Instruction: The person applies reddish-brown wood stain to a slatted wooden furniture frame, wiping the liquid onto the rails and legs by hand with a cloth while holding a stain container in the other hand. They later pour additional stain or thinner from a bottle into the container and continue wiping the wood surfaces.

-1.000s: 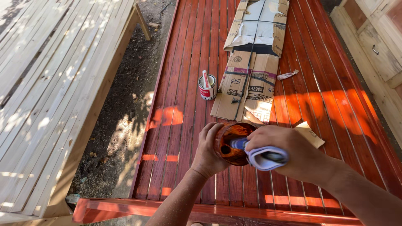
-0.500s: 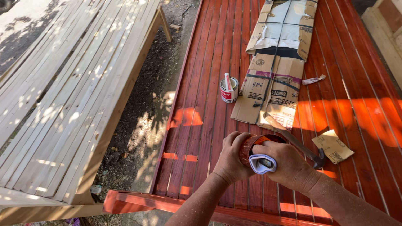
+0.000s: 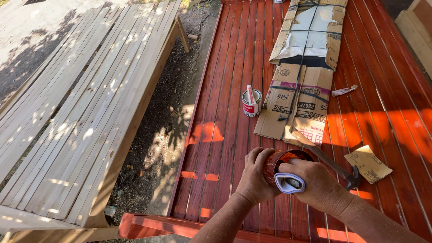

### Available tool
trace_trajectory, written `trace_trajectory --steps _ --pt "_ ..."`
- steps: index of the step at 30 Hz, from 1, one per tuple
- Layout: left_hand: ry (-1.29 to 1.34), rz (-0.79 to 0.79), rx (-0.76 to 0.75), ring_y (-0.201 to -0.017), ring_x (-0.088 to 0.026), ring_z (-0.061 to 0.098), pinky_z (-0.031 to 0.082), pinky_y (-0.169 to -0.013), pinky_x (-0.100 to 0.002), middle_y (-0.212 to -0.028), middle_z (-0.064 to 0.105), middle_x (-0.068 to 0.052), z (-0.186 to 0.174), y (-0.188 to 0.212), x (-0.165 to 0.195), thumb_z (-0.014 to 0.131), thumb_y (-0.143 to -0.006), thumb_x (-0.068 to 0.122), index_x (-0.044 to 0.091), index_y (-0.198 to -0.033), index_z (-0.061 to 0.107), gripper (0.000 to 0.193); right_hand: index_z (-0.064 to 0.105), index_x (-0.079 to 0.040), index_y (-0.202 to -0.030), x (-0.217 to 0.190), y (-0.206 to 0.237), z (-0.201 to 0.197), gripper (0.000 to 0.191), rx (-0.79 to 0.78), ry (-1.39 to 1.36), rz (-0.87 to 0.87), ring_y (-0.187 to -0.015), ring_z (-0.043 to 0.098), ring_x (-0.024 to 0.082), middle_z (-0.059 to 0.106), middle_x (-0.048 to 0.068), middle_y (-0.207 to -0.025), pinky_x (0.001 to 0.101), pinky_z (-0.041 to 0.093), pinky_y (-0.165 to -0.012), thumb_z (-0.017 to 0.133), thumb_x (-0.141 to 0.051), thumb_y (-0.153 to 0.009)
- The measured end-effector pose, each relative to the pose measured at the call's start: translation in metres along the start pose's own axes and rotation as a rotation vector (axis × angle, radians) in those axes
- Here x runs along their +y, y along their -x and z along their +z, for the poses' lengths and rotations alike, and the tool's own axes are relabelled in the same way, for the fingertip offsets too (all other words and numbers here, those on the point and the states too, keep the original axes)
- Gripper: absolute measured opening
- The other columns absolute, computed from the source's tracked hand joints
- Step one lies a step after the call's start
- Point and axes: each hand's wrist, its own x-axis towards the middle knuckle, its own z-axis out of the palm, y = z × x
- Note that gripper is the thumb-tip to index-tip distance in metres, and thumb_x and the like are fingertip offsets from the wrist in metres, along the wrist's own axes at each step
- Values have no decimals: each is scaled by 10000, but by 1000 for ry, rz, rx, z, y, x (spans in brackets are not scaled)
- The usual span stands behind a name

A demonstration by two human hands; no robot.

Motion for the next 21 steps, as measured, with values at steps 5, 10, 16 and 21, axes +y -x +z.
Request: trace_trajectory --steps 5,10,16,21 --pt "-7 66 23 -1395 -407 475 482 -1134 -514 -1442 506 -203 38 -16 22 949 -636 333 102 -1451 480 968 663 -183 -996 29 21 -31 312 28 -26 -11 -792 747 258 717 30 -871 375 631 -690 807 -159 -719" --pt "52 23 25 -1393 -397 472 479 -1136 -510 -1452 513 -193 99 -24 61 954 -614 350 104 -1457 472 1001 681 -209 -1034 72 52 -75 325 -78 32 73 -805 742 257 720 33 -891 378 628 -707 801 -180 -733" --pt "83 31 74 -1431 -401 428 443 -1169 -509 -1480 498 -187 174 -34 107 974 -584 326 101 -1473 447 1058 734 -182 -982 125 105 -130 307 -27 -71 -67 -848 752 229 764 18 -891 363 611 -760 828 -135 -693" --pt "116 -94 98 -1360 -397 439 437 -1126 -497 -1408 477 -186 212 -32 124 988 -457 316 105 -1428 444 1133 739 -110 -1005 164 143 -158 332 186 -259 -260 -926 762 215 786 44 -989 335 623 -801 824 -81 -686"
